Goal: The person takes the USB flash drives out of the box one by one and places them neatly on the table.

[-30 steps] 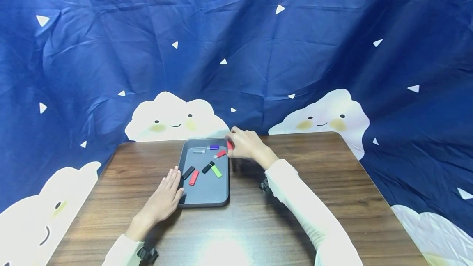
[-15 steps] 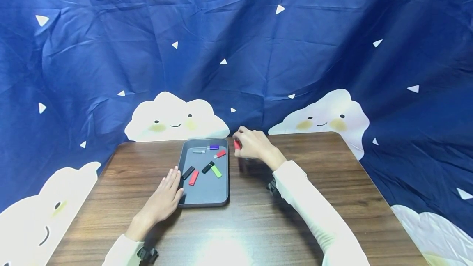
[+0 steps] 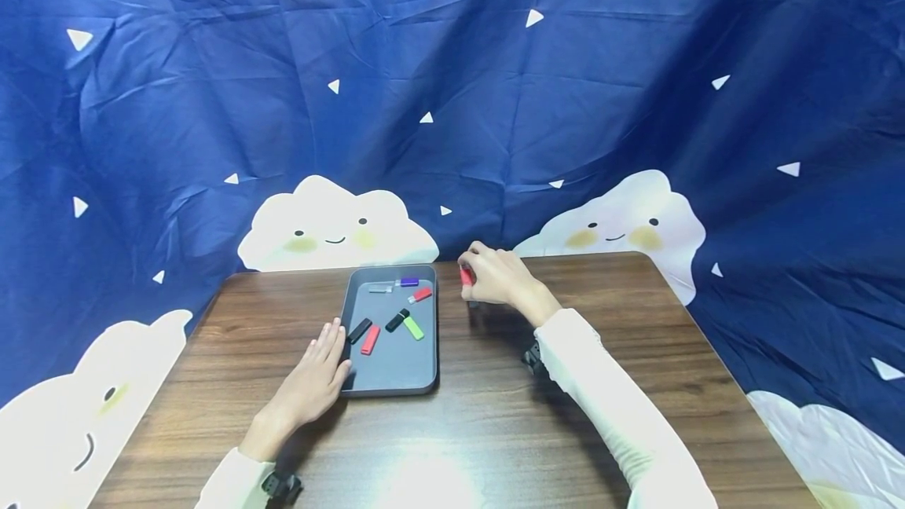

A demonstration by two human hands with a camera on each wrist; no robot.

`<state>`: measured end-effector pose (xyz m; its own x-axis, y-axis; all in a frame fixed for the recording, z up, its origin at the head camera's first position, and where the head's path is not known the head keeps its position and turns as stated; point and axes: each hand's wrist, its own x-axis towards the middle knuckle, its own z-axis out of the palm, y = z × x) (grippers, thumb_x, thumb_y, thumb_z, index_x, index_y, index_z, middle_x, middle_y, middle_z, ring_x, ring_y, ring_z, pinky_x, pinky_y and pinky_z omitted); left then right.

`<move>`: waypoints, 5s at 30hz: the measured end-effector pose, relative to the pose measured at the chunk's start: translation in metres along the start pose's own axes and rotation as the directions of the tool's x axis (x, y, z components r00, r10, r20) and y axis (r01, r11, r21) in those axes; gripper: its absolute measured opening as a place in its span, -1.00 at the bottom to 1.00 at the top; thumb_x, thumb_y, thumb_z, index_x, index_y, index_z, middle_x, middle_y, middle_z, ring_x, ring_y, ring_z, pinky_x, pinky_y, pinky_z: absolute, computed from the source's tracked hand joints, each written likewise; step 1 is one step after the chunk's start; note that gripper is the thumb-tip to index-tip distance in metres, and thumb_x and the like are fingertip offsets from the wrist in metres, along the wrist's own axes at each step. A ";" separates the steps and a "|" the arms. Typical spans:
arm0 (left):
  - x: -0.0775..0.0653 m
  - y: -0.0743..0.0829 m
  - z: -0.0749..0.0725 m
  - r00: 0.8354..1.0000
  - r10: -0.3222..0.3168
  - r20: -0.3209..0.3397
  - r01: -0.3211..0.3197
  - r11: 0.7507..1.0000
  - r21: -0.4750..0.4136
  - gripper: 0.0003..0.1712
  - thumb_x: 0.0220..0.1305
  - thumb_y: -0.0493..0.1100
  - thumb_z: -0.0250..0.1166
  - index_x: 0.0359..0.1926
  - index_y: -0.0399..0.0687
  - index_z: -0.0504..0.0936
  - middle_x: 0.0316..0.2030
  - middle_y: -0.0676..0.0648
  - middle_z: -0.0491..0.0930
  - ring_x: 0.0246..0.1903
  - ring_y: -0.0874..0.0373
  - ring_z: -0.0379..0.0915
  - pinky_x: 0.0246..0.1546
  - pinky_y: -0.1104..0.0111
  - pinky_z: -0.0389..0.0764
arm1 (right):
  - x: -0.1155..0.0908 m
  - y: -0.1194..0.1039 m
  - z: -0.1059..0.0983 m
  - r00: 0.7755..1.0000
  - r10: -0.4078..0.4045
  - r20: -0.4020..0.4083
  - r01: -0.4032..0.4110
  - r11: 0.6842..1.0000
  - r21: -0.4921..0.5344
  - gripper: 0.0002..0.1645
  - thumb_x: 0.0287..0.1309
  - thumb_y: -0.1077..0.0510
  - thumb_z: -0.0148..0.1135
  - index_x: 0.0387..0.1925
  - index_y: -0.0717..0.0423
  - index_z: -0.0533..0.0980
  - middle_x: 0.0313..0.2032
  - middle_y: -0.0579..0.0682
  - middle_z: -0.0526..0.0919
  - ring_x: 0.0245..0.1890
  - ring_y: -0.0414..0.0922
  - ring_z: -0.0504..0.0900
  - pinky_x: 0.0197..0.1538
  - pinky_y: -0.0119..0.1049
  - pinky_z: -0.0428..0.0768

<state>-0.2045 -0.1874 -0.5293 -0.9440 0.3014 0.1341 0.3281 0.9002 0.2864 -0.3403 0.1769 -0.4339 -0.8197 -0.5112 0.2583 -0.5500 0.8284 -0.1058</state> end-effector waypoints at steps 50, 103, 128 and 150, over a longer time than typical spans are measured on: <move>-0.001 -0.009 0.009 0.996 0.051 -0.073 -0.051 0.999 0.000 -0.28 0.62 -0.13 0.08 0.57 -0.53 0.19 0.62 -0.46 0.10 0.63 -0.39 0.03 0.59 -0.26 0.20 | -0.018 0.044 0.010 0.993 0.091 0.069 -0.091 0.996 0.000 -0.36 -0.03 -0.13 0.50 0.10 0.02 0.71 0.02 -0.01 0.69 -0.11 0.04 0.73 -0.10 0.12 0.73; -0.002 0.000 0.001 1.000 0.009 -0.013 -0.009 1.000 0.014 -0.29 0.65 -0.12 0.07 0.58 -0.51 0.18 0.64 -0.43 0.07 0.65 -0.34 -0.01 0.63 -0.20 0.17 | -0.015 0.058 0.066 0.965 0.162 0.204 -0.177 0.983 0.057 -0.39 0.10 -0.01 0.43 0.21 0.06 0.67 0.20 0.07 0.70 0.08 0.12 0.73 0.17 0.18 0.69; -0.003 -0.001 0.000 1.000 0.001 -0.001 -0.001 1.000 0.021 -0.28 0.66 -0.11 0.07 0.59 -0.50 0.17 0.65 -0.42 0.05 0.66 -0.33 -0.02 0.63 -0.19 0.16 | -0.015 0.055 0.072 0.963 0.165 0.215 -0.184 0.980 0.072 -0.45 0.19 0.01 0.39 0.21 0.08 0.67 0.24 0.09 0.68 0.22 0.18 0.70 0.23 0.22 0.66; -0.003 -0.003 0.001 0.999 0.031 -0.037 -0.031 0.999 -0.008 -0.29 0.65 -0.12 0.04 0.58 -0.52 0.17 0.63 -0.45 0.08 0.65 -0.36 -0.01 0.62 -0.22 0.17 | -0.014 0.057 0.069 0.976 0.148 0.162 -0.166 0.981 0.102 -0.53 0.24 0.00 0.39 0.16 0.03 0.70 0.22 0.05 0.67 0.17 0.13 0.72 0.19 0.20 0.67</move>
<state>-0.2024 -0.1905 -0.5320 -0.9314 0.3175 0.1779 0.3579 0.8878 0.2894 -0.3711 0.2160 -0.5099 -0.9070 -0.4134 0.0805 -0.4200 0.8741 -0.2441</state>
